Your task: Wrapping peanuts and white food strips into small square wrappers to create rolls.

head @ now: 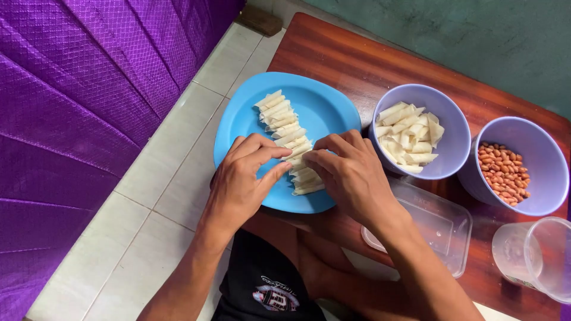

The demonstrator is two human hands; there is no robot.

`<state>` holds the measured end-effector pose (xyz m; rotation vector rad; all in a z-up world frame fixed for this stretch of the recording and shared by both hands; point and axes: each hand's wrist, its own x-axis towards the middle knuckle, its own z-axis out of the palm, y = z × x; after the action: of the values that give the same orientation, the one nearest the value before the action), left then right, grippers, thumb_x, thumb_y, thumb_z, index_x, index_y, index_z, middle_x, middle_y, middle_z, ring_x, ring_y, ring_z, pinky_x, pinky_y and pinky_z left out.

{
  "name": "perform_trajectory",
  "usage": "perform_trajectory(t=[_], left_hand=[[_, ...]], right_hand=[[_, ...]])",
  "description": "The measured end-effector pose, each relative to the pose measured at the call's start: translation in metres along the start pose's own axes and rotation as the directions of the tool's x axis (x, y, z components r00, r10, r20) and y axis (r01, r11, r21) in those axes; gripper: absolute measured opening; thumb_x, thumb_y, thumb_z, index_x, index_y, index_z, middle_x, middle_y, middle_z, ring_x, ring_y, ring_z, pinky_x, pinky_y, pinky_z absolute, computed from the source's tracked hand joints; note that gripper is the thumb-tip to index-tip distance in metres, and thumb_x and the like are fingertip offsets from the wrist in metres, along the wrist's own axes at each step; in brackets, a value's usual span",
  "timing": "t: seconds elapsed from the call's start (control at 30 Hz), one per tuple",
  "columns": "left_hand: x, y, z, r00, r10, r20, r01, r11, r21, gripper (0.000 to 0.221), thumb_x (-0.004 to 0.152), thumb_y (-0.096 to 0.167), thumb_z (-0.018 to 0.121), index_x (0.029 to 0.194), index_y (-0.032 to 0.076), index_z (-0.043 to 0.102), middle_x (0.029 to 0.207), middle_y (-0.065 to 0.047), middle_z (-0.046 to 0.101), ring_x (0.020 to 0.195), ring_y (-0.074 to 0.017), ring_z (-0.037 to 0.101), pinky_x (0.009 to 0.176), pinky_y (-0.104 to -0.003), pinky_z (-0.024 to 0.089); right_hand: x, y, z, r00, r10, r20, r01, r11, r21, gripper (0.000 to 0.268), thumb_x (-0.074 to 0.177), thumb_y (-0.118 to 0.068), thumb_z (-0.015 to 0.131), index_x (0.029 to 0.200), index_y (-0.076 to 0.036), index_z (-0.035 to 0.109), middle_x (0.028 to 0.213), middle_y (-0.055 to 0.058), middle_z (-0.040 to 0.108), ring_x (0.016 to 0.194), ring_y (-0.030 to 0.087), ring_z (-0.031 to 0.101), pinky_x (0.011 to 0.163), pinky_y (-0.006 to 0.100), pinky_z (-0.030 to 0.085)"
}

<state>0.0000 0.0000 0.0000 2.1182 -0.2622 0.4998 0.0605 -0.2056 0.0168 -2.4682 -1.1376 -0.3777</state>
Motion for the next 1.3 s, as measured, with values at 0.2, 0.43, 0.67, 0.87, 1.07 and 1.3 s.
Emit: perform_trajectory(t=[0.2,0.43,0.67,0.87,1.07,1.3], left_hand=[[0.002,-0.007,0.004,0.992,-0.06,0.108,0.048,0.993,0.105,0.015,0.09,0.016,0.077,0.105,0.013,0.076,0.09,-0.004,0.061,0.087,-0.0264,0.059,0.078,-0.041,0.052],[0.002,-0.013,0.009,0.984,-0.114,0.134,0.089,0.98,0.178,0.018,0.089,0.018,0.076,0.108,0.015,0.076,0.092,-0.002,0.058,0.091,-0.0251,0.057,0.08,-0.043,0.051],[0.004,-0.012,0.005,0.979,-0.13,0.154,0.102,0.979,0.178,0.014,0.096,0.019,0.069,0.108,0.015,0.075,0.094,-0.002,0.056,0.091,-0.0248,0.058,0.081,-0.04,0.052],[0.006,-0.013,0.005,0.981,-0.126,0.149,0.095,0.976,0.196,0.012,0.098,0.017,0.065,0.103,0.015,0.076,0.093,-0.003,0.058,0.091,-0.0254,0.059,0.081,-0.04,0.052],[0.007,-0.01,0.005,0.989,-0.091,0.119,0.066,0.978,0.198,0.013,0.099,0.017,0.065,0.103,0.015,0.077,0.093,-0.002,0.059,0.09,-0.0243,0.06,0.08,-0.039,0.052],[0.007,-0.006,0.006,0.987,-0.093,0.128,0.066,0.978,0.199,0.013,0.099,0.019,0.065,0.105,0.017,0.076,0.094,-0.001,0.058,0.09,-0.024,0.058,0.079,-0.039,0.051]], right_hand=[[0.009,0.002,0.004,0.996,0.041,0.085,-0.04,0.999,-0.005,0.013,0.101,-0.023,0.068,0.092,-0.018,0.076,0.095,0.002,0.066,0.096,0.027,0.058,0.075,0.039,0.045],[0.015,0.001,0.002,0.991,0.06,0.119,-0.059,0.998,-0.009,0.013,0.1,-0.021,0.068,0.093,-0.016,0.077,0.095,0.005,0.066,0.096,0.028,0.058,0.076,0.04,0.046],[0.011,0.006,0.006,0.991,0.047,0.126,-0.042,0.998,-0.041,0.011,0.099,-0.021,0.068,0.091,-0.019,0.075,0.095,0.001,0.063,0.096,0.025,0.058,0.076,0.039,0.045],[0.01,0.001,0.003,0.993,0.048,0.107,-0.046,0.999,-0.026,0.01,0.099,-0.019,0.068,0.092,-0.017,0.075,0.094,0.004,0.062,0.094,0.027,0.057,0.075,0.04,0.045],[0.007,0.002,0.0,0.993,0.052,0.108,-0.052,0.999,-0.004,0.009,0.1,-0.019,0.067,0.096,-0.016,0.075,0.096,0.006,0.063,0.095,0.028,0.057,0.073,0.039,0.045],[0.003,0.001,-0.001,0.994,0.053,0.097,-0.054,0.999,0.001,0.008,0.098,-0.018,0.068,0.093,-0.015,0.074,0.095,0.005,0.064,0.095,0.028,0.058,0.073,0.039,0.044]])
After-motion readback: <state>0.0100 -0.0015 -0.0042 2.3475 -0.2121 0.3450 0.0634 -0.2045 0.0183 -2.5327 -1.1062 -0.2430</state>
